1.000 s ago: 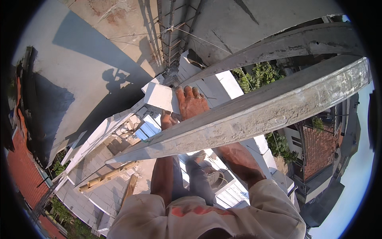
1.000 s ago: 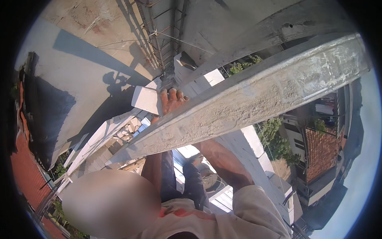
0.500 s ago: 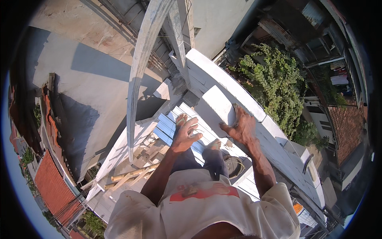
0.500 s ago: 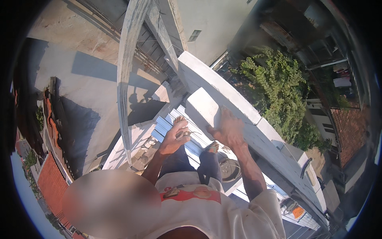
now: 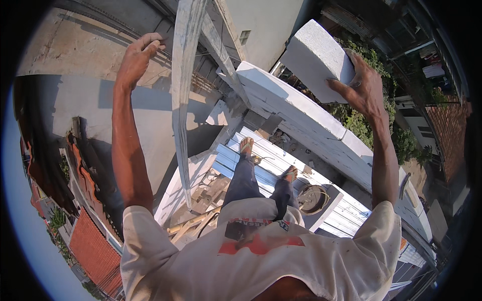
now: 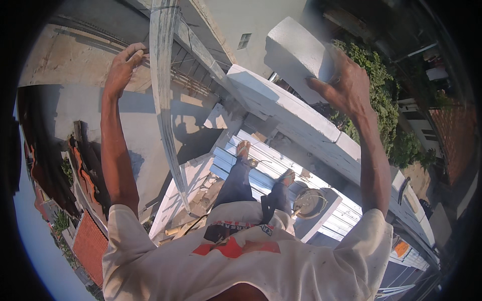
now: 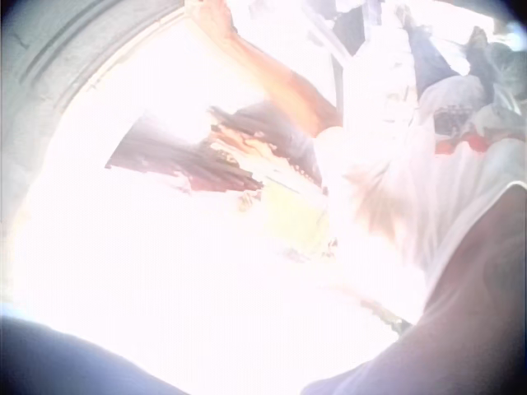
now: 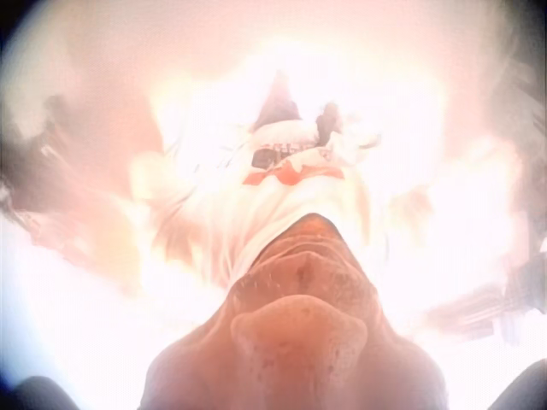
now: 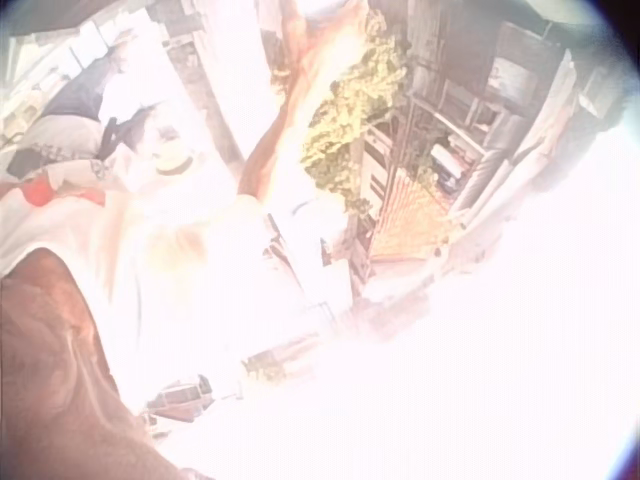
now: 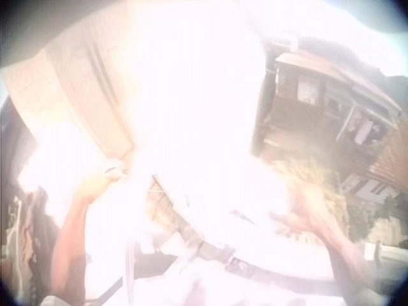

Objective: The person applies mortar to a rooftop ledge using a trowel and places white rectangular tiles onto the surface. They use a hammer to tap the tiles into position and a measuring tape to check alignment. The person works on a narrow metal scaffolding platform.

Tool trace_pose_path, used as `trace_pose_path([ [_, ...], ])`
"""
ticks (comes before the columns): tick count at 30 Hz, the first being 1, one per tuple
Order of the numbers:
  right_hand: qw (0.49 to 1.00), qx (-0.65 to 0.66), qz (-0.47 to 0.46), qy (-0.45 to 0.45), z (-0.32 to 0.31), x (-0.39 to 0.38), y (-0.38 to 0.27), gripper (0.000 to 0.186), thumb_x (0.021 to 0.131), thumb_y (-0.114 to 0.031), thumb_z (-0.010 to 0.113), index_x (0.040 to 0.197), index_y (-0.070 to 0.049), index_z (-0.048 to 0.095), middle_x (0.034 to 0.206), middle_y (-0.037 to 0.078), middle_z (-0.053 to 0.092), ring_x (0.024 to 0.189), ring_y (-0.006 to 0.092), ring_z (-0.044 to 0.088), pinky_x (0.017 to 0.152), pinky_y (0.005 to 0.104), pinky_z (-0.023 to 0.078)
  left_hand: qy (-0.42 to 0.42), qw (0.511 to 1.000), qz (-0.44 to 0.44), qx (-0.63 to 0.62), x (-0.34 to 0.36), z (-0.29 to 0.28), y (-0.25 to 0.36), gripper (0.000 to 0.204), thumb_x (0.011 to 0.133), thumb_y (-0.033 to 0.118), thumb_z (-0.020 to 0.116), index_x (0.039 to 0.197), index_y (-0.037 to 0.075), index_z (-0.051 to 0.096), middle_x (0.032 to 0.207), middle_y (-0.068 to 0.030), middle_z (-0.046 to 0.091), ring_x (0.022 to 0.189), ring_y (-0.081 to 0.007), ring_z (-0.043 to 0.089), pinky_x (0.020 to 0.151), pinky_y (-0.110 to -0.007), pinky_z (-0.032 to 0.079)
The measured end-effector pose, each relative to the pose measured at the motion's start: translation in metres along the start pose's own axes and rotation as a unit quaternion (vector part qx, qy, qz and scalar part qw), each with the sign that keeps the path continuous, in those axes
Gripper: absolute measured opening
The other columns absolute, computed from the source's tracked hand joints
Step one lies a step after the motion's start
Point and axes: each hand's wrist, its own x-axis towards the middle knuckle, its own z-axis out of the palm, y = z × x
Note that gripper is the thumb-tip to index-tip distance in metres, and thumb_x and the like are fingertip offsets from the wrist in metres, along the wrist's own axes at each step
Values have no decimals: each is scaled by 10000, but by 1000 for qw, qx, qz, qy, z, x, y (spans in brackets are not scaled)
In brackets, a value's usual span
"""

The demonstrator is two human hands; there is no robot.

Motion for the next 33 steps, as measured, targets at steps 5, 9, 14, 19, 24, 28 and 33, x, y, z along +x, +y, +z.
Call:
trace_pose_path([
  [5, 999, -39, -7, -1, 46, 30, 12, 732, 699, -387, 805, 1338, -90, 607, 1153, 190, 723, 1020, 391, 709, 897, 496, 561, -224, 972, 35, 61, 98, 64, -64, 396, 1019, 209, 653, 1337, -28, 664, 1123, -101, 758, 979, -157, 686, 873, -305, 538],
  [9, 999, -37, 3, -14, 86, 43, 33, 836, 672, -440, 795, 1359, -6, 598, 1085, 251, 730, 944, 378, 741, 891, 474, 588, -355, 933, -59, 16, 150, 122, -98, 421, 1018, 226, 666, 1363, -16, 652, 1154, -95, 754, 1019, -151, 675, 897, -304, 536],
  [14, 995, -23, 53, -79, 112, 53, 24, 875, 653, -460, 794, 1352, 35, 611, 1081, 286, 733, 878, 375, 753, 867, 463, 602, -400, 906, -139, -22, 180, 156, -127, 455, 1017, 248, 682, 1396, -1, 637, 1193, -88, 748, 1068, -143, 660, 927, -303, 534],
  [19, 996, -37, 36, -72, 139, 58, 33, 886, 654, -448, 807, 1366, 38, 599, 1074, 282, 735, 917, 397, 745, 878, 468, 595, -372, 914, -159, -36, 174, 168, -112, 469, 1015, 280, 701, 1397, 14, 646, 1109, -50, 759, 979, -97, 665, 852, -258, 544],
  [24, 993, -25, -7, -113, 150, 82, 16, 881, 670, -401, 814, 1395, 37, 570, 1119, 273, 730, 945, 408, 738, 882, 486, 588, -295, 925, -237, -16, 150, 151, -66, 446, 1028, 288, 679, 1382, 17, 659, 1117, -35, 760, 952, -83, 668, 834, -232, 548],
  [28, 986, -71, 9, -152, 165, 91, 25, 860, 664, -392, 816, 1369, 40, 580, 1121, 265, 729, 934, 418, 735, 873, 496, 584, -338, 913, -208, -94, 172, 192, -102, 442, 1034, 282, 666, 1386, 15, 656, 1130, -57, 760, 932, -84, 655, 838, -251, 548],
  [33, 985, -64, -67, -147, 191, 111, 6, 834, 664, -385, 818, 1340, 45, 588, 1105, 260, 732, 919, 420, 737, 853, 489, 590, -362, 923, -134, 1, 150, 150, -72, 439, 1044, 232, 645, 1425, 16, 620, 1254, -96, 735, 1082, -117, 666, 943, -261, 533],
])
